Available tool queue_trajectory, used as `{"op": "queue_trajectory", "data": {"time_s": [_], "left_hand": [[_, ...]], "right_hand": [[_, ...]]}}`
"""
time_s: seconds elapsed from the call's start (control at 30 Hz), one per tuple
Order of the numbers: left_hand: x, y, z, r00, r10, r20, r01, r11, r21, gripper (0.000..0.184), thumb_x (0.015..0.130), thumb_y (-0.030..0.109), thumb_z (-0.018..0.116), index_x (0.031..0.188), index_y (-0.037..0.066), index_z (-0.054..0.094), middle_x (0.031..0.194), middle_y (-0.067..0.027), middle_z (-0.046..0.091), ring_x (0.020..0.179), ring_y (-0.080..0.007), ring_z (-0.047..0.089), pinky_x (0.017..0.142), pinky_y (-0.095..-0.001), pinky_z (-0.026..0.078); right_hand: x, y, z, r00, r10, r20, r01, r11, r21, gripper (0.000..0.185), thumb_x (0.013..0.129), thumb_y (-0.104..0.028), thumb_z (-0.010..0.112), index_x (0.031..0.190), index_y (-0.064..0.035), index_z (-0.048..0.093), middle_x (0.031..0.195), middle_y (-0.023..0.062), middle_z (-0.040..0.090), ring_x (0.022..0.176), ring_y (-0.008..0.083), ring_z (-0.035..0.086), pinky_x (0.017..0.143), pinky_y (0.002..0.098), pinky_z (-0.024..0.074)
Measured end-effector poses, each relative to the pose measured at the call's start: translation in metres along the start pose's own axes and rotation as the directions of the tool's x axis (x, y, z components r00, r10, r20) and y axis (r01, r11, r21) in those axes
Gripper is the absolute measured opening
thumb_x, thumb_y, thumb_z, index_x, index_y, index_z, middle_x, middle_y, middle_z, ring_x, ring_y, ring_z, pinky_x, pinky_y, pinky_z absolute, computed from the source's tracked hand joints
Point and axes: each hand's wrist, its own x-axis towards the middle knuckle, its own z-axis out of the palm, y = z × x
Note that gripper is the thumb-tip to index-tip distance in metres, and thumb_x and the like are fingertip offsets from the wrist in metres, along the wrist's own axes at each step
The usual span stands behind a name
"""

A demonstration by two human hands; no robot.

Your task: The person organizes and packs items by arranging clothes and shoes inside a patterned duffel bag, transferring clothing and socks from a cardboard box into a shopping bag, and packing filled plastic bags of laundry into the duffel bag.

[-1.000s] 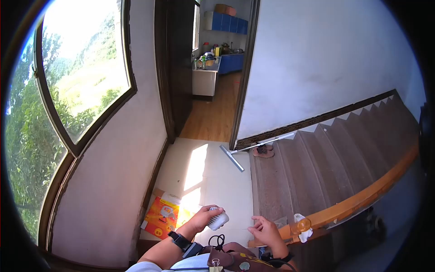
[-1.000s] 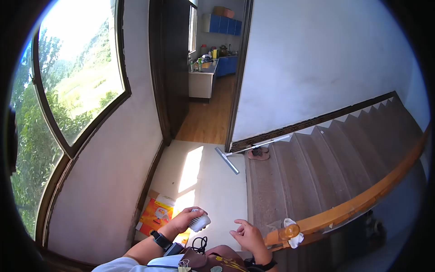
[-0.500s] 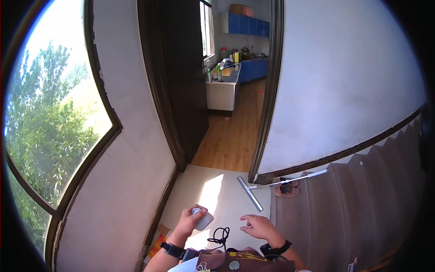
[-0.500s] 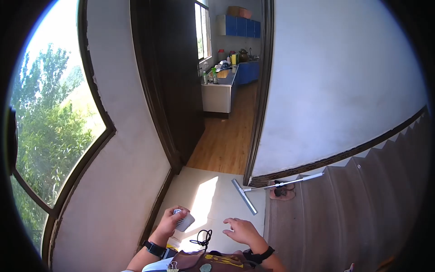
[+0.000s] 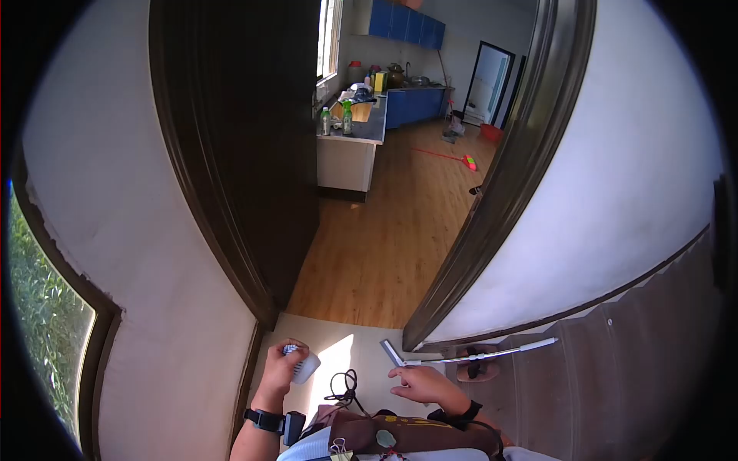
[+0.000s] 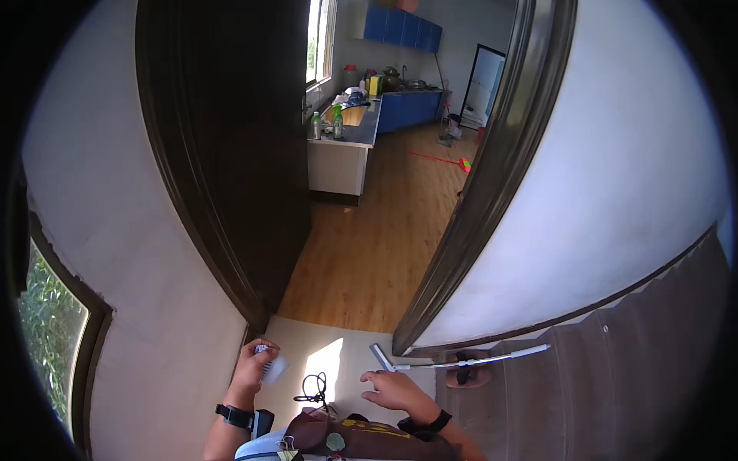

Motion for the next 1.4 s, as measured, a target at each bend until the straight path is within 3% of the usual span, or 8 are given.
{"op": "queue_trajectory", "data": {"time_s": [0.23, 0.47, 0.7, 0.93, 1.0, 1.13, 1.23, 1.4], "left_hand": [[0.164, 0.031, 0.034, 0.991, 0.007, 0.133, -0.017, 0.997, 0.075, 0.014, 0.074, 0.010, 0.063, 0.083, -0.001, 0.063, 0.073, -0.0064, 0.060, 0.065, -0.0134, 0.057, 0.059, -0.0258, 0.046], [0.351, 0.011, 0.035, 0.989, -0.106, 0.107, 0.115, 0.991, -0.073, 0.014, 0.074, 0.010, 0.062, 0.084, -0.001, 0.062, 0.073, -0.0060, 0.060, 0.065, -0.0141, 0.057, 0.058, -0.0269, 0.046], [0.574, 0.087, 0.087, 0.990, 0.022, 0.139, -0.031, 0.997, 0.064, 0.014, 0.076, 0.009, 0.057, 0.085, -0.001, 0.060, 0.069, -0.0065, 0.056, 0.063, -0.0155, 0.058, 0.056, -0.0281, 0.049], [0.729, 0.124, 0.186, 0.922, -0.158, 0.352, 0.125, 0.985, 0.115, 0.012, 0.080, 0.012, 0.056, 0.084, 0.001, 0.058, 0.068, -0.0068, 0.059, 0.058, -0.0153, 0.059, 0.051, -0.0263, 0.049], [0.775, 0.124, 0.221, 0.854, -0.313, 0.415, 0.269, 0.949, 0.163, 0.012, 0.080, 0.013, 0.057, 0.082, 0.001, 0.058, 0.068, -0.0058, 0.058, 0.058, -0.0153, 0.059, 0.052, -0.0259, 0.049], [0.882, 0.109, 0.305, 0.823, -0.223, 0.522, 0.114, 0.966, 0.233, 0.014, 0.081, 0.017, 0.060, 0.080, 0.003, 0.058, 0.070, -0.0038, 0.057, 0.063, -0.0118, 0.056, 0.056, -0.0269, 0.046], [0.965, 0.121, 0.369, 0.735, -0.241, 0.634, 0.127, 0.967, 0.221, 0.014, 0.083, 0.017, 0.059, 0.082, 0.003, 0.058, 0.070, -0.0038, 0.058, 0.061, -0.0125, 0.056, 0.054, -0.0263, 0.046], [1.039, 0.106, 0.495, 0.553, -0.409, 0.726, 0.287, 0.911, 0.295, 0.013, 0.084, 0.015, 0.057, 0.087, 0.003, 0.058, 0.074, -0.0057, 0.060, 0.063, -0.0155, 0.059, 0.055, -0.0285, 0.049]], "right_hand": [[0.133, 0.031, -0.060, 0.994, 0.046, -0.098, -0.046, 0.999, 0.004, 0.039, 0.080, -0.032, 0.063, 0.110, -0.0091, 0.056, 0.085, 0.0119, 0.063, 0.075, 0.0282, 0.062, 0.065, 0.0375, 0.0486], [0.284, 0.110, -0.089, 0.966, 0.008, 0.257, -0.042, 0.991, 0.128, 0.040, 0.079, -0.032, 0.060, 0.112, -0.0091, 0.057, 0.093, 0.0187, 0.064, 0.086, 0.0352, 0.061, 0.073, 0.0426, 0.0476], [0.488, 0.202, -0.214, 0.995, 0.067, -0.074, -0.065, 0.998, 0.018, 0.030, 0.079, -0.025, 0.060, 0.104, -0.0086, 0.058, 0.085, 0.0182, 0.062, 0.080, 0.0353, 0.060, 0.069, 0.0446, 0.0479], [0.563, 0.257, -0.339, 0.916, -0.052, -0.398, 0.096, 0.991, 0.091, 0.030, 0.078, -0.025, 0.062, 0.103, -0.0087, 0.056, 0.088, 0.0151, 0.061, 0.081, 0.0345, 0.060, 0.068, 0.0438, 0.0479], [0.569, 0.298, -0.340, 0.957, 0.158, -0.243, -0.153, 0.987, 0.040, 0.031, 0.078, -0.025, 0.062, 0.104, -0.0090, 0.056, 0.090, 0.0146, 0.061, 0.083, 0.0345, 0.060, 0.071, 0.0439, 0.0477], [0.575, 0.375, -0.331, 0.903, 0.289, -0.320, -0.205, 0.940, 0.271, 0.035, 0.078, -0.027, 0.062, 0.107, -0.0097, 0.057, 0.090, 0.0149, 0.063, 0.086, 0.0342, 0.060, 0.072, 0.0442, 0.0478], [0.600, 0.399, -0.391, 0.820, 0.554, -0.141, -0.498, 0.813, 0.300, 0.038, 0.078, -0.030, 0.061, 0.110, -0.0101, 0.057, 0.091, 0.0158, 0.063, 0.088, 0.0340, 0.060, 0.073, 0.0435, 0.0480], [0.603, 0.442, -0.458, 0.568, 0.663, -0.488, -0.523, 0.749, 0.407, 0.031, 0.074, -0.027, 0.060, 0.097, -0.0079, 0.062, 0.081, 0.0181, 0.063, 0.078, 0.0345, 0.061, 0.067, 0.0442, 0.0484]]}}
